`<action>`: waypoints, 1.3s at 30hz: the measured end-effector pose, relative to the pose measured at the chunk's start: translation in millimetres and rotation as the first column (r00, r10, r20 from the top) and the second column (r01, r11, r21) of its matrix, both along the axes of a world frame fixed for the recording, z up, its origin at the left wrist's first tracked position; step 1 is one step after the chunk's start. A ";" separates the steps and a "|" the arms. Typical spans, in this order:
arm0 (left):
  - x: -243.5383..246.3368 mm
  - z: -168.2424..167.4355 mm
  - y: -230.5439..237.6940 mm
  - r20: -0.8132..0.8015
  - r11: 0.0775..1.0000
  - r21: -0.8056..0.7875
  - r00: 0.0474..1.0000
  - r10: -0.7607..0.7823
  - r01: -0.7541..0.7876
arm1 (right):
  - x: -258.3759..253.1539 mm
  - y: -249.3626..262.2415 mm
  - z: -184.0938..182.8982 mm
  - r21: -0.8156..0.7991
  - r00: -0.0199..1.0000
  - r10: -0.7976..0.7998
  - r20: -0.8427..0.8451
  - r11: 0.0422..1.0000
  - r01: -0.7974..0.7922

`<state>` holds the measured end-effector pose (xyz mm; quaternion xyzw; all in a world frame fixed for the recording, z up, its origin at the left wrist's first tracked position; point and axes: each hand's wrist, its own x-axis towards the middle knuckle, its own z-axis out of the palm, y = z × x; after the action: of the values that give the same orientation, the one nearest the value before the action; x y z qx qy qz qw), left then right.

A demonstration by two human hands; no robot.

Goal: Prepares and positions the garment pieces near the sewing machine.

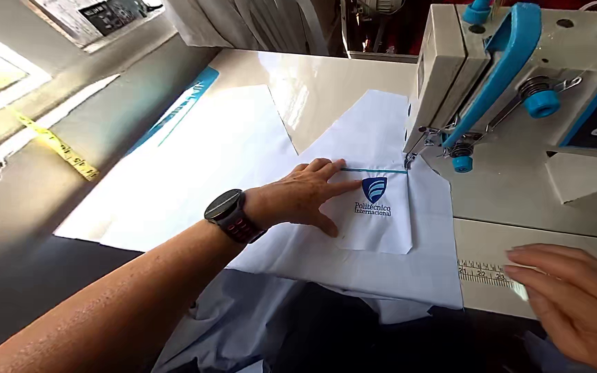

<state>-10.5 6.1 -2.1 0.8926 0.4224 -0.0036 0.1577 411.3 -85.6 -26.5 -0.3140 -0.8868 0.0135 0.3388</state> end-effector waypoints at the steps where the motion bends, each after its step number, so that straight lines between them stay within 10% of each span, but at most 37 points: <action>1: 0.1 1.1 -0.8 -0.013 1.000 -0.026 1.000 0.013 -0.013 | -39.0 11.7 -2.7 0.011 0.994 0.109 -0.001 0.994 -0.109; 6: 2.6 4.5 -9.2 -0.118 0.995 -0.093 0.993 0.020 -0.031 | -175.6 83.2 -13.8 -0.003 0.958 0.285 0.036 0.958 -0.286; 10: -4.3 -6.1 -9.4 -0.157 0.996 -0.081 0.987 -0.036 0.023 | -187.4 37.7 -31.8 -0.216 0.924 0.329 0.194 0.933 -0.287; 14: -2.8 -8.0 -9.0 -0.220 0.990 -0.143 0.975 -0.022 -0.010 | -156.4 -20.9 -18.1 -0.421 0.740 0.648 -0.180 0.629 -0.653; 20: 4.0 -4.2 -9.9 -0.319 0.986 -0.166 0.946 -0.056 0.003 | -194.5 49.1 -24.4 -0.205 0.988 0.154 -0.002 0.967 -0.151; 24: 4.5 2.2 -7.2 -0.340 0.971 -0.238 0.937 -0.084 0.000 | -205.9 14.6 -20.3 -0.331 0.944 0.327 0.049 0.897 -0.294; 27: 4.7 2.6 -6.8 -0.337 0.976 -0.219 0.939 -0.076 0.000 | -192.3 -27.0 4.8 -0.543 0.772 0.588 -0.243 0.577 -0.611; 32: 5.9 1.6 -8.9 -0.353 0.972 -0.235 0.932 -0.079 -0.007 | -176.2 47.5 -1.3 -0.216 0.968 0.238 0.078 0.952 -0.216; 34: 3.7 -3.0 -7.5 -0.339 0.975 -0.222 0.937 -0.084 0.007 | -177.4 22.6 -14.8 -0.391 0.919 0.321 0.230 0.895 -0.215; 37: 2.5 -4.0 -4.0 -0.347 0.969 -0.246 0.935 -0.074 -0.014 | -163.7 -31.8 -10.3 -0.564 0.776 0.630 0.028 0.651 -0.508; 39: 3.0 -2.6 -7.2 -0.319 0.976 -0.218 0.946 -0.051 -0.021 | -137.9 -16.4 4.1 -0.400 0.816 0.577 -0.027 0.742 -0.538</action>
<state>-7.5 -1.1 -4.7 0.8603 0.4327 -0.1974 0.1837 273.4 -102.0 -22.4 -0.0954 -0.9345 0.2746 0.2054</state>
